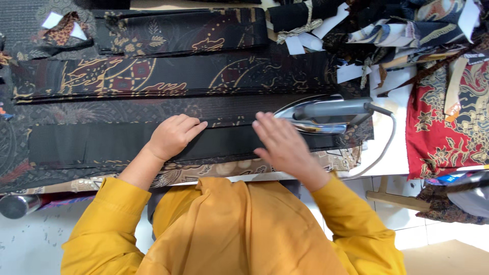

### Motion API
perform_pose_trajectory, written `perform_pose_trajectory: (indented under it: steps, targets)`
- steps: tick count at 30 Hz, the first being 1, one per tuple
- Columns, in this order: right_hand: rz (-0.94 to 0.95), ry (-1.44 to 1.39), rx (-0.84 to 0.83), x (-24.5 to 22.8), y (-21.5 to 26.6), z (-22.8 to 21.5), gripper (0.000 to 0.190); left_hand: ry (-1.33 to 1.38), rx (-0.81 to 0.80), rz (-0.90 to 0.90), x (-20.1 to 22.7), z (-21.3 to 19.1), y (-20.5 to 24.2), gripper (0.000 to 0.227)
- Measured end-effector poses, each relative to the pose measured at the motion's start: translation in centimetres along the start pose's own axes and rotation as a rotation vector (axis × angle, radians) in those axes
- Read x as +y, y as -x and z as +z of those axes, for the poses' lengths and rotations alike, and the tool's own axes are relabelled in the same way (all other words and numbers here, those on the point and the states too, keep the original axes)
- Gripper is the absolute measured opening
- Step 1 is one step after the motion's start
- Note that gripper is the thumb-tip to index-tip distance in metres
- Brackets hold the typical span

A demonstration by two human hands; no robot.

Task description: The person irons a long piece of patterned black fabric on a table, then folds it and ties it with a ribbon. The person repeats this process with additional pieces of fabric, stacking the finished bundles on the table.

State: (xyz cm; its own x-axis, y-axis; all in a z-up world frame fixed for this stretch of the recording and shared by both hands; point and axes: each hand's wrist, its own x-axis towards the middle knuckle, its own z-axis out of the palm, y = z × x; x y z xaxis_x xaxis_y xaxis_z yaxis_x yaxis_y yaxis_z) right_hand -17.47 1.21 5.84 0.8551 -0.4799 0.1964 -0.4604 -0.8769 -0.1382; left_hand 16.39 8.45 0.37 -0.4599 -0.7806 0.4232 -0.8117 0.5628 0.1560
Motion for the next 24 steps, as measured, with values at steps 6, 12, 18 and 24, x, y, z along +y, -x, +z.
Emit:
perform_pose_trajectory:
  steps: [6, 12, 18, 24]
  targets:
    - [0.113, -0.158, -0.029, -3.3, -0.6, 6.0, 0.084, -0.081, -0.036, 0.076, -0.6, -0.8, 1.0, 0.036]
    - [0.050, -0.193, 0.061, -2.6, -0.5, 4.9, 0.074, -0.082, -0.008, 0.016, -0.6, -0.8, 1.5, 0.036]
    - [0.147, 0.225, 0.278, 6.9, 0.3, -3.9, 0.062, -0.085, 0.018, -0.017, -0.8, -0.7, 2.1, 0.035]
    - [0.193, 0.174, 0.142, 10.6, 0.5, -3.5, 0.059, -0.085, 0.037, -0.012, -0.7, -0.8, 2.0, 0.033]
